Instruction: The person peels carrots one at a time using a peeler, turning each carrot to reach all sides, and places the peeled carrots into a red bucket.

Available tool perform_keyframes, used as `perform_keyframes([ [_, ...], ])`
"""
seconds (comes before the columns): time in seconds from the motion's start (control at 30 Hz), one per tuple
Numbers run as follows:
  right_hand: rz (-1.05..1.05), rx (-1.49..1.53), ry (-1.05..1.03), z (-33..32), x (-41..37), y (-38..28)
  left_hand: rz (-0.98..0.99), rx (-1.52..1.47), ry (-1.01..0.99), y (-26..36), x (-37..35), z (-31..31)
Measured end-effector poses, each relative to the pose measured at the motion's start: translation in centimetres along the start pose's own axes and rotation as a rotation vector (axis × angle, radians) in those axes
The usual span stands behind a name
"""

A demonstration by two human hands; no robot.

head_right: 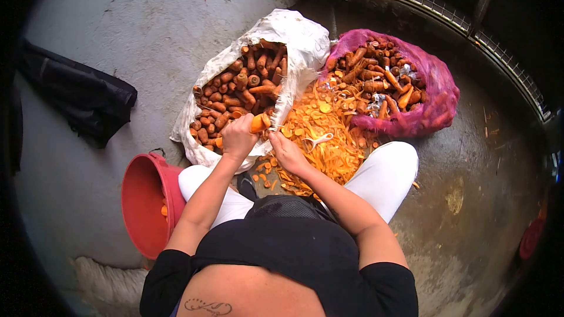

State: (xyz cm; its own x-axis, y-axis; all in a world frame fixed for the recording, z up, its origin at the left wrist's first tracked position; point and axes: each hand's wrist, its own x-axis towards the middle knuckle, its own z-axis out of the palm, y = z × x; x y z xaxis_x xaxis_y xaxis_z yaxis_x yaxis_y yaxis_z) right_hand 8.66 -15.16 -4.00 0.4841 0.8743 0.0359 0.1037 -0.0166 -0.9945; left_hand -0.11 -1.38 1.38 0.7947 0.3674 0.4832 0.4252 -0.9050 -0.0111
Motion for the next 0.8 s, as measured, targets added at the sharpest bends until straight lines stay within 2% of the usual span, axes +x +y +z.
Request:
perform_keyframes([
  [0.1, 0.028, -0.035, -0.003, 0.0, 0.0, 0.1, -0.037, -0.018, -0.08, -0.2, -0.2, 0.4],
  [0.2, 0.056, -0.034, -0.002, 0.0, 0.2, -0.1, -0.052, 0.003, -0.057, 0.1, -0.5, 0.6],
  [0.3, 0.079, -0.027, 0.002, 0.3, 0.5, 1.1, 0.079, 0.084, 0.015, 0.2, -0.4, 0.7],
  [0.33, 0.077, -0.017, 0.009, 0.4, 0.4, 1.2, 0.061, 0.065, -0.002, 0.2, -0.5, 0.8],
  [0.5, 0.084, -0.02, 0.012, 0.1, 0.3, 0.3, -0.117, -0.066, -0.177, 0.6, -0.4, 0.5],
  [0.6, 0.08, -0.081, -0.018, -0.1, 0.8, 0.9, -0.344, -0.131, -0.386, 1.4, 0.1, -0.3],
  [0.7, 0.072, -0.073, -0.014, 0.1, 0.6, 1.1, -0.316, -0.121, -0.424, 0.9, 0.0, -0.2],
  [0.8, 0.108, -0.103, -0.048, -0.3, 0.5, 0.8, -0.175, -0.079, -0.285, 0.5, -0.3, 0.3],
])
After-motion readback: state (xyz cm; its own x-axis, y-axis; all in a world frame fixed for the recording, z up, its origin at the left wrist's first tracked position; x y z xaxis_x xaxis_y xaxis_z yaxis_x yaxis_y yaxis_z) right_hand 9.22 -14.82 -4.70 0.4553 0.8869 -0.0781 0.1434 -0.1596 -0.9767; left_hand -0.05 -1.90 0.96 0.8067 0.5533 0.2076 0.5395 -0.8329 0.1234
